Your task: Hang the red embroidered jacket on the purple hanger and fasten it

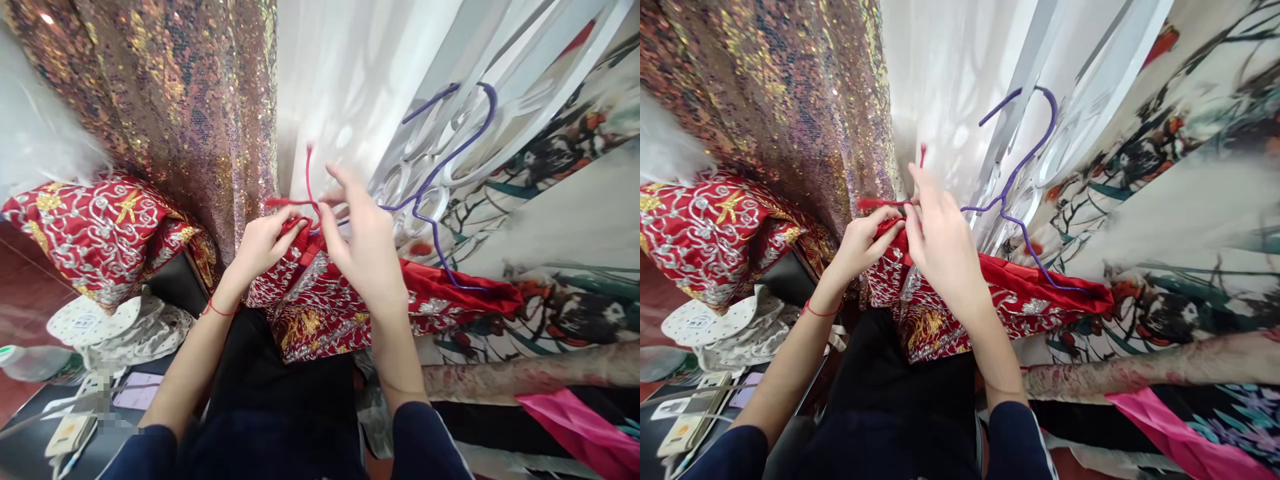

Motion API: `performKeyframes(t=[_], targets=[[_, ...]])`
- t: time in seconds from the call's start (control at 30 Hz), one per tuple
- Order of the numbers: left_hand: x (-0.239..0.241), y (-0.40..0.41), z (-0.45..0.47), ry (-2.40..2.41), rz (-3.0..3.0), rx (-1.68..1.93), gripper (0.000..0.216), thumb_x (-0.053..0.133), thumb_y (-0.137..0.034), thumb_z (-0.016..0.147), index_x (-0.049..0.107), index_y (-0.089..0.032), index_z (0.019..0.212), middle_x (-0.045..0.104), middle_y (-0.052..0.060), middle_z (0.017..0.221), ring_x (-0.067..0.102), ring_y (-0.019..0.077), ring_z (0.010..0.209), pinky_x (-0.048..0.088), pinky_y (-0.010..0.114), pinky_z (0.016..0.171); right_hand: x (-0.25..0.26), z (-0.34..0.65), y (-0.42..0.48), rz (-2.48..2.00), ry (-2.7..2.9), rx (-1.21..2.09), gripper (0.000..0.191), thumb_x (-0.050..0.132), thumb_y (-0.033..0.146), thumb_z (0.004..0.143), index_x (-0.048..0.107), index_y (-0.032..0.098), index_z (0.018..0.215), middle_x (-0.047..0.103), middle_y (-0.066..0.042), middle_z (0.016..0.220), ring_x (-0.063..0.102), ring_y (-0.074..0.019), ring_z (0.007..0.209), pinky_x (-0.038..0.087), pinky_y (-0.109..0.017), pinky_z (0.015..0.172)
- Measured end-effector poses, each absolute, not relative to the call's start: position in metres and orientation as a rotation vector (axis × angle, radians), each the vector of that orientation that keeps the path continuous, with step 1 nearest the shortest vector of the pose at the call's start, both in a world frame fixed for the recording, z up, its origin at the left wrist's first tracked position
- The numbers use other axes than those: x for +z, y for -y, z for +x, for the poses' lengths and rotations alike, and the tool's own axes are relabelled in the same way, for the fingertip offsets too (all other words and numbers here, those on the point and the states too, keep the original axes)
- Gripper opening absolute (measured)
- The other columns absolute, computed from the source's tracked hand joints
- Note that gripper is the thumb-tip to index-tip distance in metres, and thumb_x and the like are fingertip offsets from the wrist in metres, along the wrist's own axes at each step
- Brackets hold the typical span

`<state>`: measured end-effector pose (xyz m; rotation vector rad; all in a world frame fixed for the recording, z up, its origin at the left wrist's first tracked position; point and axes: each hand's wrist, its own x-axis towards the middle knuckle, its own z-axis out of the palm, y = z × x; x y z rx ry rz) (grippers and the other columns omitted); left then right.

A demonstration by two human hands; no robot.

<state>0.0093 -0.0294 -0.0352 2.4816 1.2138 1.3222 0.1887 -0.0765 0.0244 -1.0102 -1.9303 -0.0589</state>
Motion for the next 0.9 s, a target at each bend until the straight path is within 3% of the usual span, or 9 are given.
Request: performKeyframes(t=[0.1, 0.23, 0.4, 0.57, 0.7, 0.8, 0.9], targets=[[-0.035, 0.029, 0.011, -1.228, 2.463, 1.322, 0.022, 0.050, -0.038, 0.101, 0.063, -0.021, 0.100, 0.071, 0.001, 0.081, 0.062, 0.0127, 0.065, 0.043, 0.025, 0.065, 0.017, 0.204, 0.111, -1.061, 1.898, -0.213, 0.031, 0.047, 0.026, 0.101, 0.063, 0.020, 0.127, 0.073, -0.008, 0.109, 0.067, -0.0216, 0.098, 0.054, -0.038, 0.088], [-0.033, 0.029, 0.013, -1.265, 2.440, 1.321, 0.021, 0.052, -0.037, 0.100, 0.065, -0.020, 0.099, 0.069, 0.000, 0.076, 0.059, 0.0120, 0.061, 0.041, 0.025, 0.063, 0.006, 0.228, 0.125, -1.321, 1.970, -0.364, 0.024, 0.053, 0.029, 0.100, 0.067, 0.015, 0.112, 0.072, -0.009, 0.098, 0.064, -0.0238, 0.092, 0.050, -0.037, 0.082], [-0.036, 0.028, 0.014, -1.295, 2.449, 1.372, 0.025, 0.049, -0.039, 0.101, 0.065, -0.020, 0.098, 0.068, 0.000, 0.075, 0.059, 0.0120, 0.062, 0.040, 0.024, 0.062, -0.004, 0.235, 0.109, -1.421, 2.108, -0.499, 0.030, 0.044, 0.026, 0.104, 0.067, 0.018, 0.086, 0.064, -0.005, 0.078, 0.055, -0.0196, 0.076, 0.040, -0.032, 0.069], [-0.034, 0.027, 0.015, -1.223, 2.412, 1.467, 0.037, 0.043, -0.048, 0.103, 0.068, -0.020, 0.099, 0.070, 0.002, 0.078, 0.061, 0.0123, 0.067, 0.042, 0.025, 0.066, -0.019, 0.221, 0.088, -1.334, 2.007, -0.677, 0.031, 0.041, 0.014, 0.102, 0.069, 0.018, 0.091, 0.066, -0.007, 0.083, 0.052, -0.0197, 0.079, 0.038, -0.033, 0.072], [-0.028, 0.026, 0.022, -1.221, 2.470, 1.363, 0.044, 0.065, -0.062, 0.086, 0.069, -0.020, 0.077, 0.061, -0.001, 0.062, 0.050, 0.0114, 0.058, 0.035, 0.027, 0.058, -0.032, 0.222, 0.076, -1.304, 1.991, -0.666, 0.028, 0.043, 0.013, 0.101, 0.070, 0.017, 0.099, 0.068, -0.008, 0.088, 0.054, -0.0208, 0.083, 0.041, -0.035, 0.074], [-0.028, 0.025, 0.030, -1.298, 2.476, 1.366, 0.049, 0.070, -0.057, 0.084, 0.058, -0.019, 0.057, 0.048, -0.003, 0.053, 0.037, 0.0099, 0.052, 0.025, 0.030, 0.053, -0.045, 0.221, 0.069, -1.262, 1.943, -0.675, 0.028, 0.044, 0.011, 0.099, 0.070, 0.018, 0.104, 0.070, -0.009, 0.094, 0.057, -0.0220, 0.091, 0.045, -0.037, 0.080], [-0.032, 0.024, 0.035, -1.331, 2.435, 1.422, 0.052, 0.068, -0.047, 0.088, 0.046, -0.018, 0.051, 0.042, -0.003, 0.052, 0.032, 0.0095, 0.052, 0.020, 0.032, 0.053, -0.075, 0.208, 0.071, -1.103, 1.758, -0.736, 0.028, 0.046, 0.008, 0.094, 0.068, 0.021, 0.106, 0.069, -0.009, 0.108, 0.057, -0.0231, 0.110, 0.048, -0.039, 0.089]])
